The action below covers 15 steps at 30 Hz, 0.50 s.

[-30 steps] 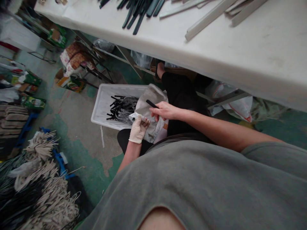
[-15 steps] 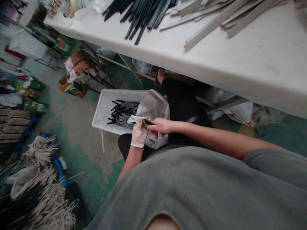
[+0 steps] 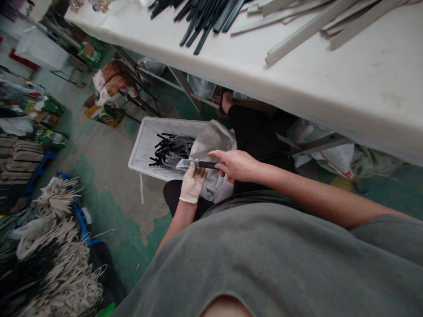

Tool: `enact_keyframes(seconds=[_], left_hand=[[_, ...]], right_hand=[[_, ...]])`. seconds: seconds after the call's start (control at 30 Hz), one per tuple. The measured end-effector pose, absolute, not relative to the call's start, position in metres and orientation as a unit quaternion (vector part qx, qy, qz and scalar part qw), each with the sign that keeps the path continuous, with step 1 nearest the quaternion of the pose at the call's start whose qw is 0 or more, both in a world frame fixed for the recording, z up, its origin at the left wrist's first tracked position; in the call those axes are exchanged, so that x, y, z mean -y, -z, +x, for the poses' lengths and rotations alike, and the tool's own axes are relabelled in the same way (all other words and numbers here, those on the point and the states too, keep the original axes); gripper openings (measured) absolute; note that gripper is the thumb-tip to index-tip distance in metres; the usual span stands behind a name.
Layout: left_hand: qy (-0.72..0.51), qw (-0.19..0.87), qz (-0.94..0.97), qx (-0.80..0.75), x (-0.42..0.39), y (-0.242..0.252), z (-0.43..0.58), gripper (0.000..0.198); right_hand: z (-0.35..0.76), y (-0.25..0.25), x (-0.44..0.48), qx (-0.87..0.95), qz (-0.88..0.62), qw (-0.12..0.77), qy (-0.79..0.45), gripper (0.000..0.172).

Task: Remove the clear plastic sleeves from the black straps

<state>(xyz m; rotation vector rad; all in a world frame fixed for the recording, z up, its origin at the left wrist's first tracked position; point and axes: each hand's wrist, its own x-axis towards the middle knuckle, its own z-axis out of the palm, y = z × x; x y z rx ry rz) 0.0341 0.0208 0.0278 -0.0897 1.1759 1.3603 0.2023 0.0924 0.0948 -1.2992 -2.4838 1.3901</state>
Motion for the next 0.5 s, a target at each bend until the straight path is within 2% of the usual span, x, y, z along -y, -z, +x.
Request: enact_keyframes(seconds=[0.1,0.2,0.4,0.5], left_hand=[[-0.574,0.646,0.007,-0.503,-0.020,-0.031,0.048,0.015],[-0.593,0.617,0.004,-0.517,-0.021,-0.036,0.043,0.016],[-0.600,0.638,0.005,-0.482,-0.021,-0.046,0.046,0.013],[-0.606,0.646,0.016,-0.464,-0.022,-0.048,0.055,0.015]], right_hand=[[0.191,-0.098,-0.093,0.814,-0.419,0.001,-0.402,0.054],[0.195,-0.107,-0.093,0.848,-0.393,0.013,-0.356,0.059],[0.196,-0.111,-0.089,0.870,-0.396,0.021,-0.295,0.049],[0.192,-0.111,-0.090,0.876,-0.394,0.038,-0.274,0.051]])
